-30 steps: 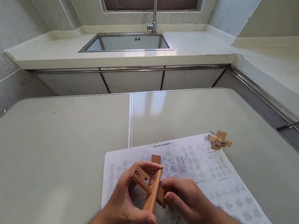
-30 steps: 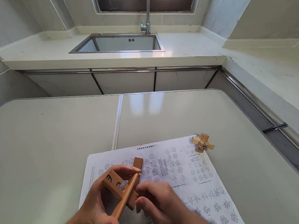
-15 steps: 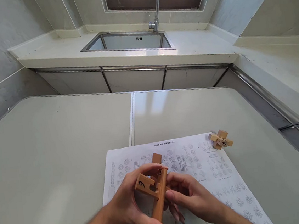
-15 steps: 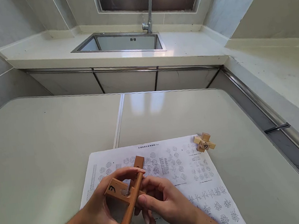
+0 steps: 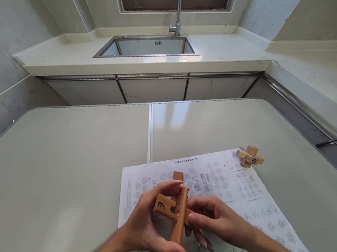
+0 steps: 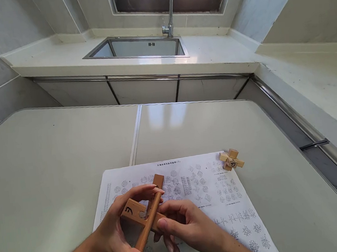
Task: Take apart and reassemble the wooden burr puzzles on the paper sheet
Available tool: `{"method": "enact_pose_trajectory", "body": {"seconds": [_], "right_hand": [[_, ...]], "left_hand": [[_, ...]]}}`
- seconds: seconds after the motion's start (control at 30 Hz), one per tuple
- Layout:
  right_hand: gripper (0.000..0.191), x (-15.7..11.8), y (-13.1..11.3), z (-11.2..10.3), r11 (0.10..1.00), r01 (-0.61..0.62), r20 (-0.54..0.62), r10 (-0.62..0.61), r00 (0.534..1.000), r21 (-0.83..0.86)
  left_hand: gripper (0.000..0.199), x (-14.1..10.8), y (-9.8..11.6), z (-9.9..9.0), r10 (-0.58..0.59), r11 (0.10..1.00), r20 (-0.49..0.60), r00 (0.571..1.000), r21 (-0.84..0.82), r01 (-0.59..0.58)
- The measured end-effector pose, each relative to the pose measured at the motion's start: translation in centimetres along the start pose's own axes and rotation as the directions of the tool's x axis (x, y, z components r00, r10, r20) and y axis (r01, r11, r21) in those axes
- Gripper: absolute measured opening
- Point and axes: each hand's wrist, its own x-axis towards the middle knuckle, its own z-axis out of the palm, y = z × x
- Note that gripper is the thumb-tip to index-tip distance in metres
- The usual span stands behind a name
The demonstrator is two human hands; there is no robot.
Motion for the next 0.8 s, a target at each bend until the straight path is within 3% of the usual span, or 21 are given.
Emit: {"method": "enact_pose_trajectory", "body": {"seconds": [0.23,0.37,0.5,0.57,0.67,0.8], "right_hand": [[0.036,-0.1,-0.5,0.1,0.999,0.025,-0.031,-0.026,0.999,-0.046],[0.033,-0.5,-0.9,-0.4,0.982,0.108,-0.160,-0.133,0.978,-0.156],[0.031,-0.4,-1.2,-1.1,0.942,0.208,-0.364,-0.297,0.882,-0.264],[0.031,-0.2,-1.2,-1.4,0.926,0.229,-0.443,-0.349,0.826,-0.301],[0.032,0.1,-1.4,-1.8,0.905,0.235,-0.510,-0.398,0.763,-0.355],[0.034,0.3,-1.6,-1.8,0.878,0.223,-0.528,-0.439,0.727,-0.423]], "left_hand": [[0.107,0.4,0.0,-0.2,0.054,0.993,0.056,0.997,0.101,-0.059],[0.089,0.6,0.7,-0.8,0.058,0.974,0.013,0.998,0.217,-0.059],[0.049,0.8,0.7,-1.3,0.069,0.874,-0.066,0.995,0.485,-0.028],[0.042,0.8,0.5,-1.2,0.057,0.785,-0.067,0.996,0.620,-0.003],[0.037,0.9,0.1,-0.7,0.046,0.667,0.024,0.999,0.744,-0.048],[0.028,1.0,0.1,-0.4,0.072,0.558,0.149,0.986,0.813,-0.164]]}}
